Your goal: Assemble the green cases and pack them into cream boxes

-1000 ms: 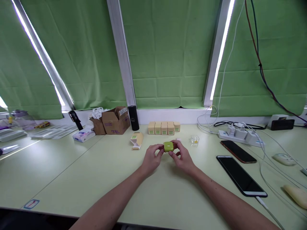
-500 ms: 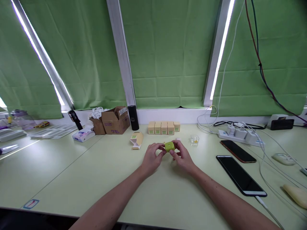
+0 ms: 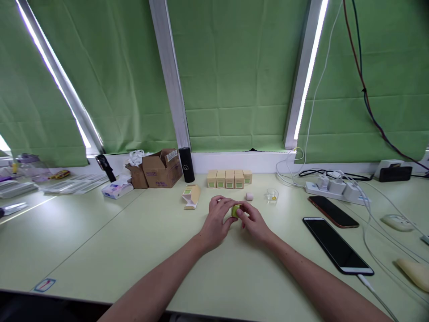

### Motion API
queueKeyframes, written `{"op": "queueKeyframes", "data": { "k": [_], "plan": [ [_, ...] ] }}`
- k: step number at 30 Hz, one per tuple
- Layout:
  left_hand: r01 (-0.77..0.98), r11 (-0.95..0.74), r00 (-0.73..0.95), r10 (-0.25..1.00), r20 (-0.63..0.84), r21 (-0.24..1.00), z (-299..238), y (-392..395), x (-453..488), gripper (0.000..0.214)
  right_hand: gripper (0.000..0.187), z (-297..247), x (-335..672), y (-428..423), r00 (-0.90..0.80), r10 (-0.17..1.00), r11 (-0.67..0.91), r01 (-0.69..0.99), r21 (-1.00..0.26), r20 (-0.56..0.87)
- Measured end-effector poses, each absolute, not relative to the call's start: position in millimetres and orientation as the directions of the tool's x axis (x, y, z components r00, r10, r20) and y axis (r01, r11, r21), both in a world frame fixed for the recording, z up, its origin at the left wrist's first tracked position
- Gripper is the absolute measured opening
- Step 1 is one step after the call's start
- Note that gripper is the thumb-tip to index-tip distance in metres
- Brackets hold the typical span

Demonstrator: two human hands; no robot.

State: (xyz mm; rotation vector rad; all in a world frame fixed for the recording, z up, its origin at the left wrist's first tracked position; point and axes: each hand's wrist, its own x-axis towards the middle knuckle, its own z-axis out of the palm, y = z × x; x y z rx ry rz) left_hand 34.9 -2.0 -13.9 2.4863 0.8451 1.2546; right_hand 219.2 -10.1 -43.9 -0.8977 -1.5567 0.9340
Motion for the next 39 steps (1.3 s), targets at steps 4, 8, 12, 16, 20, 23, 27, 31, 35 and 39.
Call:
{"op": "queueKeyframes", "data": {
  "k": [4, 8, 12, 16, 20, 23, 27, 31, 35, 39],
  "plan": [
    [0.361, -0.679, 0.255, 0.731, 0.633, 0.639, -19, 12, 34, 0.044, 0.03, -45, 226, -8, -0.098, 0.886, 0.455, 0.374, -0.808, 0.453],
    [0.275, -0.522, 0.12, 0.852, 0.51, 0.807, -20, 27, 28, 0.043, 0.025, -48, 227, -5, -0.227, 0.803, 0.516, 0.726, -0.454, 0.551],
    [0.151, -0.446, 0.106, 0.894, 0.434, 0.882, -19, 35, 25, 0.044, 0.034, -49, 221, 1, -0.327, 0.788, 0.481, 0.855, -0.191, 0.522],
    [0.089, -0.431, 0.111, 0.9, 0.421, 0.898, -21, 36, 25, 0.046, 0.041, -44, 217, 14, -0.366, 0.814, 0.442, 0.894, -0.073, 0.451],
    [0.085, -0.433, 0.128, 0.898, 0.422, 0.897, -21, 35, 26, 0.046, 0.037, -38, 214, 29, -0.383, 0.839, 0.434, 0.899, -0.053, 0.386],
    [0.098, -0.446, 0.126, 0.893, 0.433, 0.89, -19, 32, 26, 0.046, 0.034, -36, 212, 36, -0.39, 0.843, 0.438, 0.897, -0.052, 0.371],
    [0.113, -0.454, 0.12, 0.889, 0.442, 0.884, -17, 29, 28, 0.044, 0.037, -36, 211, 36, -0.381, 0.837, 0.434, 0.899, -0.052, 0.391],
    [0.115, -0.474, 0.114, 0.879, 0.462, 0.873, -16, 26, 28, 0.044, 0.033, -35, 215, 26, -0.343, 0.805, 0.431, 0.899, -0.079, 0.483],
    [0.116, -0.493, 0.126, 0.868, 0.48, 0.862, -16, 24, 30, 0.044, 0.03, -37, 223, 13, -0.257, 0.736, 0.477, 0.854, -0.209, 0.627],
    [0.121, -0.501, 0.134, 0.864, 0.486, 0.857, -16, 23, 32, 0.044, 0.026, -37, 227, -1, -0.159, 0.697, 0.533, 0.767, -0.357, 0.699]
  ]
}}
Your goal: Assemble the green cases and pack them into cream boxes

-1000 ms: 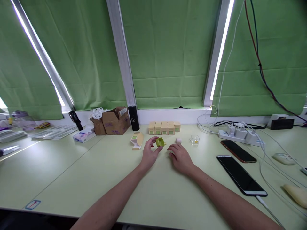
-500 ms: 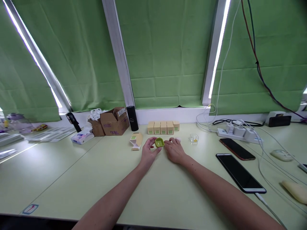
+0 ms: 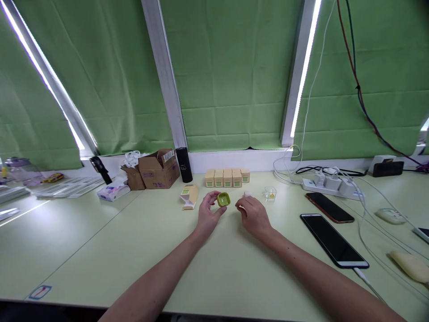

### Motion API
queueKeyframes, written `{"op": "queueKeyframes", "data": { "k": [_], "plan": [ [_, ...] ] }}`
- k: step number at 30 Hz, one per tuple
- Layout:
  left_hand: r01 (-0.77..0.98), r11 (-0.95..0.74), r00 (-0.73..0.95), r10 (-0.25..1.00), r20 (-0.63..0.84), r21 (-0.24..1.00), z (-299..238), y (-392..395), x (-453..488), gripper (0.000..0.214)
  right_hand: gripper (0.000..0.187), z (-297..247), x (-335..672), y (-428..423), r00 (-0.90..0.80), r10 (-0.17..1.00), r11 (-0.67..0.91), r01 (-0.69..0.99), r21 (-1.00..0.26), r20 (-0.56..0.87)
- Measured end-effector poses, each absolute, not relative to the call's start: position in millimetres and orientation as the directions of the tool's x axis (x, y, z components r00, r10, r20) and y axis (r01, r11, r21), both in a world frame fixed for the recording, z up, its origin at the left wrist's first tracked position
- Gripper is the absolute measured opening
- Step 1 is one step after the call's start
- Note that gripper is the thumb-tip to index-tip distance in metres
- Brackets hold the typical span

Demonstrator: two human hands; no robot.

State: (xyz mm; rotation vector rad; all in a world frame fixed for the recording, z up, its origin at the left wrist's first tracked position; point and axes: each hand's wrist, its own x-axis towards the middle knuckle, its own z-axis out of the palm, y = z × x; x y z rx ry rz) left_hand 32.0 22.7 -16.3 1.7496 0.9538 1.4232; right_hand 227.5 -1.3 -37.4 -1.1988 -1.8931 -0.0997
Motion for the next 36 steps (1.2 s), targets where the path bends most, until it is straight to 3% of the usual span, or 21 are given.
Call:
{"op": "queueKeyframes", "data": {
  "k": [8, 13, 18, 24, 27, 36],
  "plan": [
    [0.092, -0.494, 0.156, 0.865, 0.477, 0.865, -16, 19, 35, 0.046, 0.018, -15, 220, -22, -0.094, 0.765, 0.628, 0.332, -0.704, 0.637],
    [0.129, -0.495, 0.155, 0.866, 0.476, 0.859, -21, 20, 36, 0.046, 0.026, -9, 221, -18, 0.061, 0.892, 0.45, -0.015, -0.893, 0.448],
    [0.117, -0.516, 0.18, 0.851, 0.493, 0.849, -26, 20, 37, 0.046, 0.044, -15, 228, -10, 0.152, 0.966, 0.236, -0.191, -0.953, 0.209],
    [0.123, -0.516, 0.201, 0.849, 0.488, 0.847, -26, 17, 37, 0.045, 0.048, -21, 234, -4, 0.173, 0.984, 0.085, -0.256, -0.963, 0.041],
    [0.134, -0.511, 0.198, 0.853, 0.483, 0.849, -26, 16, 37, 0.045, 0.047, -20, 233, -5, 0.154, 0.986, 0.105, -0.286, -0.952, 0.063],
    [0.148, -0.525, 0.197, 0.846, 0.495, 0.838, -25, 16, 37, 0.045, 0.034, -21, 225, -9, 0.123, 0.923, 0.384, -0.231, -0.894, 0.365]
  ]
}}
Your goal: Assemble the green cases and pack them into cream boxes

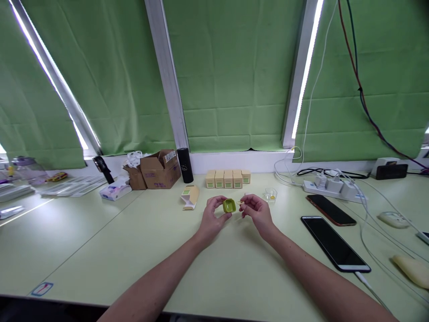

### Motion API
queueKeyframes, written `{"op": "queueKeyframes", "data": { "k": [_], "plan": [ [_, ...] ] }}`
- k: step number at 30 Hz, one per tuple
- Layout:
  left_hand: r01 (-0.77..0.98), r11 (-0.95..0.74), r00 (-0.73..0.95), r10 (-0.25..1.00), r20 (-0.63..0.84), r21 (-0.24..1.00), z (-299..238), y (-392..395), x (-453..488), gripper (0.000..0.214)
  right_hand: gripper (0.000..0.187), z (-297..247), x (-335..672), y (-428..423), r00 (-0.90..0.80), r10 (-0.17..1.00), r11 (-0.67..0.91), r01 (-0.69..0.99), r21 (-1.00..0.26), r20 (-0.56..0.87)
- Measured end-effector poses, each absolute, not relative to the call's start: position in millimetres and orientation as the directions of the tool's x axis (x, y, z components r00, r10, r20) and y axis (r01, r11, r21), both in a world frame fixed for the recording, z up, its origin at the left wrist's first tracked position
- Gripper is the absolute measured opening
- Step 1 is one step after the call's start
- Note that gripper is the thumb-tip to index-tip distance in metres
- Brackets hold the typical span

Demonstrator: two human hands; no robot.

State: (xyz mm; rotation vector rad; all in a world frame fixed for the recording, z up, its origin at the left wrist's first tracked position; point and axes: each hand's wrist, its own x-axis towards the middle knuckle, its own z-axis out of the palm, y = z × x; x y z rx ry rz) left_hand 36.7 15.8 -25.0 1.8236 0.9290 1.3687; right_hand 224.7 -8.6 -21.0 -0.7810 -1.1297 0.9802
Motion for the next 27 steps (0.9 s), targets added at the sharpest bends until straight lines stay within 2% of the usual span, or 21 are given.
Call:
{"op": "queueKeyframes", "data": {
  "k": [4, 7, 12, 16, 22, 27],
  "plan": [
    [0.133, -0.519, 0.211, 0.847, 0.487, 0.844, -24, 13, 38, 0.046, 0.023, -26, 223, -9, 0.145, 0.88, 0.461, -0.031, -0.887, 0.453],
    [0.123, -0.52, 0.231, 0.844, 0.485, 0.846, -23, 11, 38, 0.046, 0.015, -26, 222, -14, 0.12, 0.812, 0.548, 0.183, -0.816, 0.572],
    [0.11, -0.548, 0.269, 0.82, 0.506, 0.829, -22, 9, 39, 0.045, 0.016, -25, 222, -20, -0.025, 0.627, 0.698, 0.46, -0.548, 0.778],
    [0.118, -0.576, 0.292, 0.798, 0.527, 0.809, -20, 6, 40, 0.045, 0.02, -26, 223, -20, -0.1, 0.493, 0.685, 0.658, -0.314, 0.864],
    [0.115, -0.599, 0.31, 0.779, 0.545, 0.792, -20, 4, 40, 0.046, 0.019, -19, 224, -22, -0.18, 0.402, 0.625, 0.77, -0.126, 0.898],
    [0.106, -0.614, 0.333, 0.763, 0.554, 0.782, -19, 3, 40, 0.05, 0.019, -17, 223, -22, -0.23, 0.381, 0.615, 0.786, -0.06, 0.896]
  ]
}}
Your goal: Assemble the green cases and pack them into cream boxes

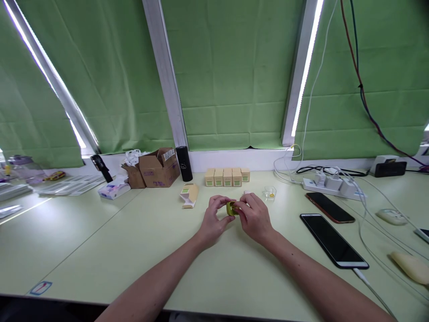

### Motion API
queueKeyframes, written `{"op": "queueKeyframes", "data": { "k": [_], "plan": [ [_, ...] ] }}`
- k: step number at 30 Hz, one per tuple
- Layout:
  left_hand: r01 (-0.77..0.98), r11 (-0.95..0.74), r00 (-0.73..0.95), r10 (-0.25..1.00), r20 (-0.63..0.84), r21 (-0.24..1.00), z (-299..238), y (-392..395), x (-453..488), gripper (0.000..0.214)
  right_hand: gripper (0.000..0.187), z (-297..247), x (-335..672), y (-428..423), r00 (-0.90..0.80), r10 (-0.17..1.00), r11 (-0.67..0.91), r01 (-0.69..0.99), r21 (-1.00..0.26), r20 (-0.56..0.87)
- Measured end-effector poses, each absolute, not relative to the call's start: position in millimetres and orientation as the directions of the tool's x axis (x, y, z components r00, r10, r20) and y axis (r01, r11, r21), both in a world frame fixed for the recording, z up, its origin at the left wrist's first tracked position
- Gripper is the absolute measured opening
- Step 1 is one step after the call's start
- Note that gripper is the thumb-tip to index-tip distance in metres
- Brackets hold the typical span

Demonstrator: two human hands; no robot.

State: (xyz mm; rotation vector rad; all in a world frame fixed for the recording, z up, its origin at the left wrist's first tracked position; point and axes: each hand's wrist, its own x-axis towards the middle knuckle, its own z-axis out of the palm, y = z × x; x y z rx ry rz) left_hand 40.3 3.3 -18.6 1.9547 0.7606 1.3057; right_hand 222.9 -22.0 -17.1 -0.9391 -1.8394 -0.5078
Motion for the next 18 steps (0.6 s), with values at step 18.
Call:
{"op": "queueKeyframes", "data": {
  "k": [18],
  "plan": [
    [0.094, -0.609, 0.358, 0.759, 0.544, 0.787, -18.2, 2.6, 39.2, 0.048, 0.019, -21.5, 223.4, -18.6, -0.294, 0.372, 0.641, 0.767, -0.015, 0.881]
  ]
}}
